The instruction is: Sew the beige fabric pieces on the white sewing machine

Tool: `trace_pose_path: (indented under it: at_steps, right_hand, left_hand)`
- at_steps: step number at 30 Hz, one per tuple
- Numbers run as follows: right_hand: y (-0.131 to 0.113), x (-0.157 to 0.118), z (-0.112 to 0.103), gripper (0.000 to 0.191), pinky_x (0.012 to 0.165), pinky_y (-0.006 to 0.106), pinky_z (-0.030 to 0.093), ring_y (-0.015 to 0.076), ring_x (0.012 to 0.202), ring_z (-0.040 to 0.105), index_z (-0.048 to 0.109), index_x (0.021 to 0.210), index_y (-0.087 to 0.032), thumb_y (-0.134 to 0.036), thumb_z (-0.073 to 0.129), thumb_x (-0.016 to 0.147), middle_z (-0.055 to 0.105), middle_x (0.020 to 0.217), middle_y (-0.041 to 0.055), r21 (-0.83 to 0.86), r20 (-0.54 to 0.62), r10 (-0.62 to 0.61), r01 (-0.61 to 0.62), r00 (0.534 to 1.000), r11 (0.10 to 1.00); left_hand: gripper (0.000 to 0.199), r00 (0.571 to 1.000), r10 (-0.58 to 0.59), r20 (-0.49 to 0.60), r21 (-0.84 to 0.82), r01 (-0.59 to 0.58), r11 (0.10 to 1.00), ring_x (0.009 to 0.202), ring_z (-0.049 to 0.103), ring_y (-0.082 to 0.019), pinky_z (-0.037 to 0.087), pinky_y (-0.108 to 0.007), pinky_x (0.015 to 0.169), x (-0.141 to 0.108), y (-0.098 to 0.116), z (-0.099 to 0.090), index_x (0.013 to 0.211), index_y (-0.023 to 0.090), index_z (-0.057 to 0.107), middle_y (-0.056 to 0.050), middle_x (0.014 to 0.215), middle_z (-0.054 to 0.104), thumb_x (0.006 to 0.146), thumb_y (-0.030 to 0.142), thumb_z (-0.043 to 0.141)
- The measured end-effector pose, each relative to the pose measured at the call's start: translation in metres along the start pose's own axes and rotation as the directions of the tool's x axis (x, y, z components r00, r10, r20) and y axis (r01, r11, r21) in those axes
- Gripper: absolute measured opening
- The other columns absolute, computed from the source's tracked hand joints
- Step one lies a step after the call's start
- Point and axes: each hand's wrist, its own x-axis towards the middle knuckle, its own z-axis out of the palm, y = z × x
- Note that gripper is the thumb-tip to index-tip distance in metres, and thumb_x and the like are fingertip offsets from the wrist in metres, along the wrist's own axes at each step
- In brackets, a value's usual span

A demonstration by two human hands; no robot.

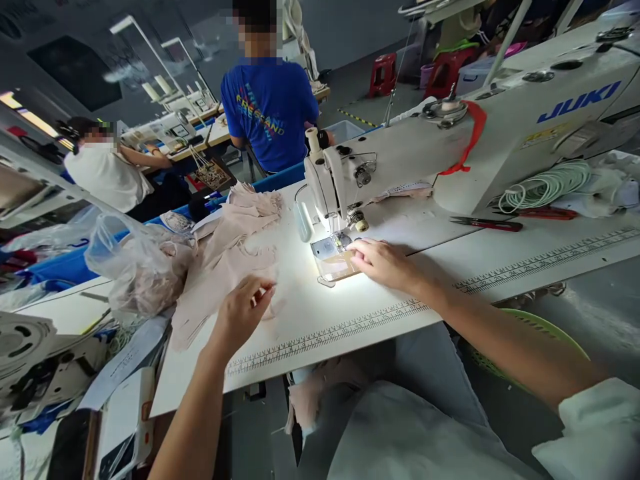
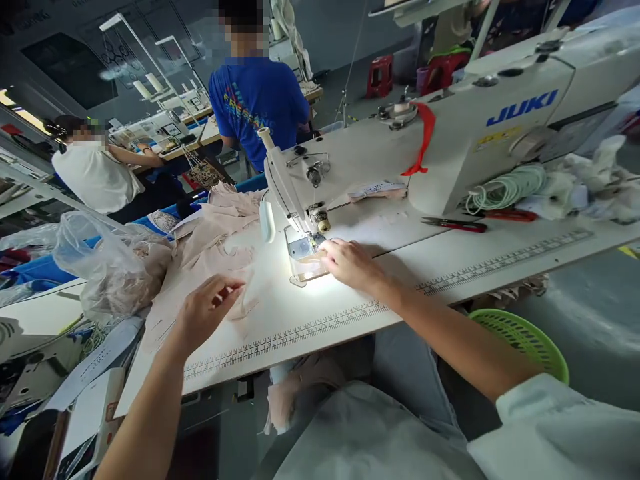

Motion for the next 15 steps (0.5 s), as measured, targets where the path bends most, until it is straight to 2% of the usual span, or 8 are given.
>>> trace_pose_path:
  at_steps: [3, 5, 7, 11, 15]
  right_hand:
    - [0.011, -0.010, -0.005, 0.027, 0.079, 0.032, 0.040, 0.0203, 0.084, 0.059, 0.070, 0.098, -0.018, -0.014, 0.043, 0.096, 0.069, 0.093, 0.0079, -0.027, -0.053, -0.070, 0.068, 0.996, 0.997]
    - [0.011, -0.016, -0.006, 0.030, 0.083, 0.033, 0.040, 0.0211, 0.088, 0.060, 0.071, 0.100, -0.018, -0.018, 0.041, 0.100, 0.068, 0.095, 0.0084, -0.035, -0.045, -0.168, 0.166, 0.985, 0.985]
    - [0.007, -0.020, -0.006, 0.033, 0.085, 0.035, 0.041, 0.0221, 0.090, 0.059, 0.072, 0.106, -0.019, -0.022, 0.039, 0.103, 0.067, 0.097, 0.0094, -0.045, -0.021, -0.265, 0.264, 0.964, 0.963]
    - [-0.002, -0.020, -0.001, 0.037, 0.081, 0.037, 0.041, 0.0223, 0.085, 0.055, 0.073, 0.107, -0.020, -0.026, 0.037, 0.104, 0.063, 0.095, 0.0102, -0.091, -0.001, -0.355, 0.353, 0.935, 0.931]
    - [-0.002, -0.019, 0.002, 0.035, 0.079, 0.035, 0.041, 0.0208, 0.082, 0.053, 0.072, 0.108, -0.020, -0.024, 0.038, 0.104, 0.061, 0.091, 0.0083, -0.124, -0.021, -0.400, 0.395, 0.916, 0.910]
  left_hand:
    - [0.028, 0.993, -0.003, 0.120, -0.007, 0.004, 1.000, 0.073, 0.064, -0.017, 0.050, -0.025, 0.058, -0.031, -0.009, -0.023, 0.094, 0.025, 0.075, -0.006, 0.097, 0.072, 0.095, 0.043, 0.055]
    - [0.028, 0.987, -0.022, 0.157, 0.002, 0.022, 1.000, 0.078, 0.067, -0.018, 0.049, -0.025, 0.054, -0.047, -0.014, -0.030, 0.098, 0.027, 0.078, -0.007, 0.102, 0.073, 0.096, 0.043, 0.055]
    - [0.026, 0.987, -0.004, 0.159, 0.015, 0.001, 1.000, 0.086, 0.069, -0.020, 0.051, -0.025, 0.056, -0.058, -0.018, -0.030, 0.101, 0.029, 0.078, -0.007, 0.102, 0.073, 0.098, 0.039, 0.055]
    - [0.024, 0.978, 0.132, 0.159, 0.088, -0.148, 0.985, 0.095, 0.070, -0.020, 0.058, -0.029, 0.077, -0.063, -0.023, -0.023, 0.107, 0.027, 0.076, -0.007, 0.103, 0.073, 0.102, 0.029, 0.053]
    - [0.025, 0.942, 0.273, 0.194, 0.214, -0.312, 0.926, 0.097, 0.069, -0.020, 0.058, -0.029, 0.073, -0.056, -0.030, -0.016, 0.118, 0.025, 0.071, -0.008, 0.107, 0.073, 0.105, 0.025, 0.049]
